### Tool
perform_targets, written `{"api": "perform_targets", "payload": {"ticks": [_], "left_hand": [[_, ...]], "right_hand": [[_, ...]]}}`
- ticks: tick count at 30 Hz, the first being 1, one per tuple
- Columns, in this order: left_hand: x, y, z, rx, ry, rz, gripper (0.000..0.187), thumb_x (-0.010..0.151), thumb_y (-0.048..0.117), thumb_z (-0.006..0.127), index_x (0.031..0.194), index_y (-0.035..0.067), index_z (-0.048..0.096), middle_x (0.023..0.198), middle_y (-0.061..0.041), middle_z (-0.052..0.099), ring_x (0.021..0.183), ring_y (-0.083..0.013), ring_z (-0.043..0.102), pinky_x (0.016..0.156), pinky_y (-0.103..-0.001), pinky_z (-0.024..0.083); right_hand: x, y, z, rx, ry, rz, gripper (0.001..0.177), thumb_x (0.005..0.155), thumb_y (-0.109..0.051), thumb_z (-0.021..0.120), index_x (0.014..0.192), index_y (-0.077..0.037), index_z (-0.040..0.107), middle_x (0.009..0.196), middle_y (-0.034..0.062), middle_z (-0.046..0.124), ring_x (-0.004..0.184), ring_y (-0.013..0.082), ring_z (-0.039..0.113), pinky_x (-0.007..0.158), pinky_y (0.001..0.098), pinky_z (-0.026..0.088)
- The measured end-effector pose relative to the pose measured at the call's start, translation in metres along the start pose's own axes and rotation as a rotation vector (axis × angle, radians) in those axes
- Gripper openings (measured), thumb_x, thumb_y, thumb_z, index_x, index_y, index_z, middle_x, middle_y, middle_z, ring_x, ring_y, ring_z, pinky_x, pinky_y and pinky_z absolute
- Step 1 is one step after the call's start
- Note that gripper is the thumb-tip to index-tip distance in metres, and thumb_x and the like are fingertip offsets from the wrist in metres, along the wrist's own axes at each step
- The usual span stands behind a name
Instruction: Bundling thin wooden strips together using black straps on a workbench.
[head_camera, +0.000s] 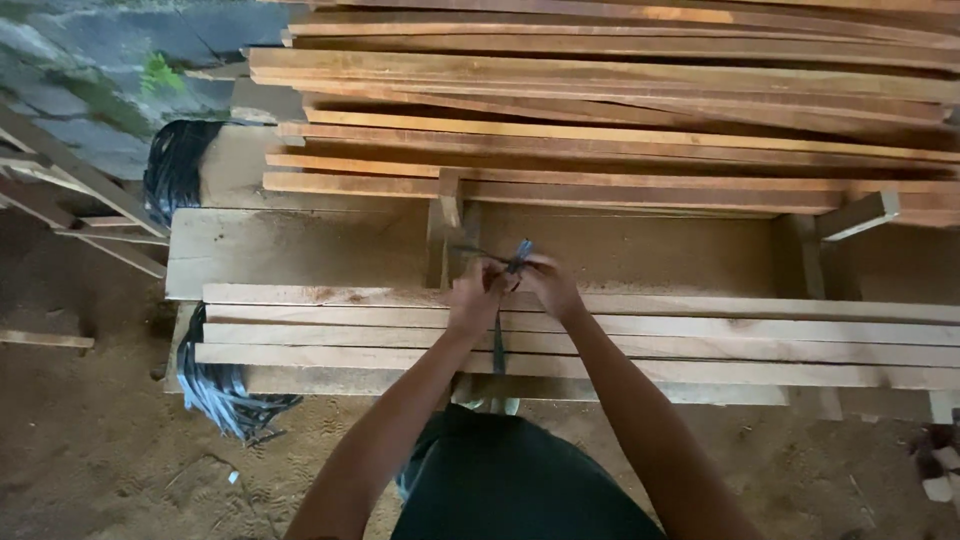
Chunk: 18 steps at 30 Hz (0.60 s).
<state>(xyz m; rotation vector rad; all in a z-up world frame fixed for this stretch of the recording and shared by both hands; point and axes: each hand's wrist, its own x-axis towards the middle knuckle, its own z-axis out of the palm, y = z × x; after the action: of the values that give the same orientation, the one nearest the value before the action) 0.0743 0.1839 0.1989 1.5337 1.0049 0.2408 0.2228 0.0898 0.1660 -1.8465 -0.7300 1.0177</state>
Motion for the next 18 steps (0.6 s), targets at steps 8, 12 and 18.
{"api": "perform_targets", "payload": {"ticks": [8, 12, 18], "left_hand": [[-0.012, -0.003, 0.002, -0.018, -0.039, 0.053, 0.054, 0.101, 0.045, 0.063, 0.128, 0.001, 0.046, 0.115, -0.021, 0.059, 0.108, -0.0303, 0.059, 0.089, -0.046, 0.050], [-0.004, -0.025, 0.003, -0.116, -0.231, 0.085, 0.046, 0.102, 0.056, 0.065, 0.097, 0.010, 0.061, 0.082, -0.008, 0.068, 0.074, -0.0150, 0.064, 0.073, -0.038, 0.054], [-0.014, -0.052, 0.018, -0.310, -0.279, 0.052, 0.036, 0.106, 0.043, 0.060, 0.122, 0.015, 0.076, 0.125, -0.018, 0.072, 0.115, -0.0286, 0.064, 0.104, -0.042, 0.044]], "right_hand": [[-0.002, -0.005, 0.005, 0.311, 0.026, -0.056, 0.028, 0.093, -0.032, 0.080, 0.088, -0.004, 0.077, 0.091, 0.0138, 0.073, 0.090, 0.0224, 0.067, 0.088, 0.0404, 0.055], [-0.010, -0.022, 0.000, 0.276, -0.024, 0.040, 0.053, 0.094, -0.051, 0.077, 0.110, -0.001, 0.075, 0.110, 0.0204, 0.072, 0.109, 0.0305, 0.068, 0.098, 0.0485, 0.052], [0.006, 0.001, -0.006, 0.668, -0.052, 0.089, 0.015, 0.083, -0.018, 0.083, 0.082, -0.010, 0.070, 0.071, -0.0004, 0.051, 0.068, 0.0128, 0.045, 0.072, 0.0272, 0.036]]}}
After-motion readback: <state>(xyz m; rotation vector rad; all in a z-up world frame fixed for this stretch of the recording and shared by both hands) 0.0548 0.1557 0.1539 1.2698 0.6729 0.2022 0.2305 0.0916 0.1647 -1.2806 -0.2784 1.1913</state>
